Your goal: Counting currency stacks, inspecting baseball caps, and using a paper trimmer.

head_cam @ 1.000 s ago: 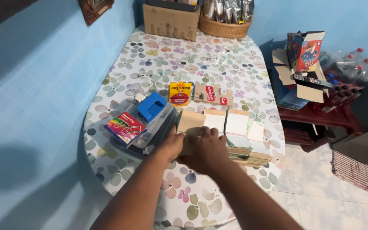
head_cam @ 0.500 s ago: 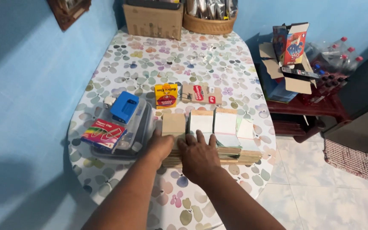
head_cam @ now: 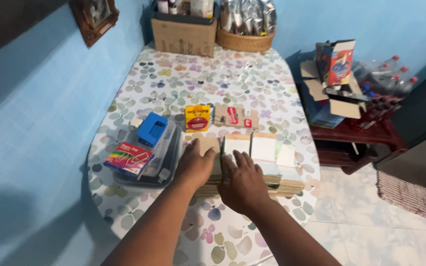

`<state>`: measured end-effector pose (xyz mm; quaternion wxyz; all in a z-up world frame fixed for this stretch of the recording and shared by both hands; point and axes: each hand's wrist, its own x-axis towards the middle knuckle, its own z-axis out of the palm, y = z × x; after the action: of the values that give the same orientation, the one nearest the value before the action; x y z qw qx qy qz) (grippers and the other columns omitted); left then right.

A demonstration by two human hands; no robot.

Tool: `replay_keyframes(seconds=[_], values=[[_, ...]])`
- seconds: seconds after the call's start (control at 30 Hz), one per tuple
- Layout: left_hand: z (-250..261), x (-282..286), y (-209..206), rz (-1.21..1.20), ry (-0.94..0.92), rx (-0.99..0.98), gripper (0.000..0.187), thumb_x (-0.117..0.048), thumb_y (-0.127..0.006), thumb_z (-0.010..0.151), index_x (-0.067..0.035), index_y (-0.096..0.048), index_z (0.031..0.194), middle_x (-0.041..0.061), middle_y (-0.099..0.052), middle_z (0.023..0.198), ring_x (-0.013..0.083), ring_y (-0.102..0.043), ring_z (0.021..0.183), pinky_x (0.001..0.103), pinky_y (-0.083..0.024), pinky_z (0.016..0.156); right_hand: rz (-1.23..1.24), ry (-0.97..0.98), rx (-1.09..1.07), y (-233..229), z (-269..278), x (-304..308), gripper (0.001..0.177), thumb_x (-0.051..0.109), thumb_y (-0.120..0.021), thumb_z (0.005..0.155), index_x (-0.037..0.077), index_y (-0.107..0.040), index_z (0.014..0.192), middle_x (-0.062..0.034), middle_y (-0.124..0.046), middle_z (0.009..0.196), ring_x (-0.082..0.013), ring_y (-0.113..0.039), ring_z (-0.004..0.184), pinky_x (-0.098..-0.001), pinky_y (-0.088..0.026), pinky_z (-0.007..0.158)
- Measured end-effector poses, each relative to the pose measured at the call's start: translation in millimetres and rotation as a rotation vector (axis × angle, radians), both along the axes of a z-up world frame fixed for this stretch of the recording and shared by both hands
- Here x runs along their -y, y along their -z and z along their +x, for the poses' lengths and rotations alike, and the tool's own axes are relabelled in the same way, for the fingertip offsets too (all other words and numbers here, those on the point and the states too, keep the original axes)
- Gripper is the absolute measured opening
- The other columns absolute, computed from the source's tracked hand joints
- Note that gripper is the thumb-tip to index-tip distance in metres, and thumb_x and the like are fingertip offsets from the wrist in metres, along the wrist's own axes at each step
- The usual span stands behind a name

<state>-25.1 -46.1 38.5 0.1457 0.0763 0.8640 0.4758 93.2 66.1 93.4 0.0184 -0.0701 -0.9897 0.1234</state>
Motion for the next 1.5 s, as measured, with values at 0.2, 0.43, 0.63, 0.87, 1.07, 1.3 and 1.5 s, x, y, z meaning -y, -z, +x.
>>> replay_keyframes(seconds=[0.2, 0.43, 0.63, 0.87, 1.07, 1.3, 1.5], values=[[37.8, -14.4, -36.2, -0.186, 0.184, -0.683, 0.059, -0.042, -0.058, 0.092, -0.008, -0.058, 0.140, 0.021, -0.052, 0.149, 0.0390, -0.050, 0.133, 0.048, -0.039, 0.111, 0.096, 0.258, -0.151, -0.4, 22.9, -36.2, 0.079, 0.039, -0.076, 0.080, 0.012, -0.044, 0.146, -0.0210, -0.033, 0.157, -0.0400, -0.028, 0.148, -0.0561, -0.030, 0.117], [69.0, -35.1, -70.4, -0.613, 0.506, -0.422, 0.041, -0.041, -0.060, 0.090, -0.013, -0.072, 0.116, 0.009, -0.067, 0.123, 0.0285, -0.058, 0.124, 0.057, -0.033, 0.114, -0.017, 0.109, 0.150, 22.8, 32.6, -75.0, 0.092, 0.044, -0.076, 0.081, 0.011, -0.037, 0.156, -0.0162, -0.034, 0.158, -0.0332, -0.030, 0.148, -0.0507, -0.037, 0.112], [65.8, -63.6, -88.4, -0.638, 0.405, -0.356, 0.045, -0.048, -0.059, 0.090, -0.013, -0.073, 0.116, 0.010, -0.067, 0.122, 0.0267, -0.061, 0.120, 0.053, -0.038, 0.110, -0.255, 0.073, 0.074, -4.3, 29.9, -94.0, 0.062, 0.039, -0.075, 0.080, 0.011, -0.062, 0.134, -0.0140, -0.059, 0.144, -0.0296, -0.044, 0.144, -0.0386, -0.041, 0.112], [58.2, -116.6, -88.9, -0.386, 0.396, -0.523, 0.044, -0.045, -0.056, 0.092, -0.011, -0.074, 0.114, 0.010, -0.066, 0.125, 0.0292, -0.056, 0.124, 0.049, -0.040, 0.106, -0.445, 0.099, -0.023, -30.9, 29.4, -142.6, 0.071, 0.033, -0.077, 0.076, 0.007, -0.058, 0.138, -0.0170, -0.060, 0.140, -0.0316, -0.059, 0.129, -0.0381, -0.048, 0.106], [77.4, -184.8, -126.6, -0.362, 0.444, -0.481, 0.047, -0.049, -0.052, 0.095, -0.013, -0.073, 0.118, 0.008, -0.063, 0.131, 0.0307, -0.055, 0.124, 0.047, -0.041, 0.109, -0.489, 0.150, -0.061, -60.1, 50.2, -207.5, 0.075, 0.038, -0.082, 0.075, 0.005, -0.058, 0.138, -0.0185, -0.062, 0.136, -0.0305, -0.059, 0.129, -0.0372, -0.047, 0.107], [101.0, -288.7, -137.2, -0.223, 0.540, -0.647, 0.058, -0.053, -0.052, 0.095, -0.013, -0.061, 0.137, 0.012, -0.046, 0.151, 0.0328, -0.042, 0.139, 0.048, -0.036, 0.112, -0.569, 0.317, -0.161, -104.5, 104.0, -279.6, 0.071, 0.043, -0.077, 0.070, 0.000, -0.064, 0.125, -0.0184, -0.070, 0.123, -0.0313, -0.071, 0.114, -0.0381, -0.056, 0.099], [139.1, -372.4, -175.3, -0.158, 0.664, -0.694, 0.061, -0.052, -0.051, 0.095, -0.013, -0.054, 0.141, 0.012, -0.039, 0.156, 0.0320, -0.036, 0.142, 0.048, -0.032, 0.113, -0.456, 0.352, -0.450, -119.2, 155.5, -350.8, 0.074, 0.042, -0.078, 0.075, 0.002, -0.062, 0.135, -0.0195, -0.065, 0.133, -0.0317, -0.063, 0.125, -0.0391, -0.050, 0.105]])
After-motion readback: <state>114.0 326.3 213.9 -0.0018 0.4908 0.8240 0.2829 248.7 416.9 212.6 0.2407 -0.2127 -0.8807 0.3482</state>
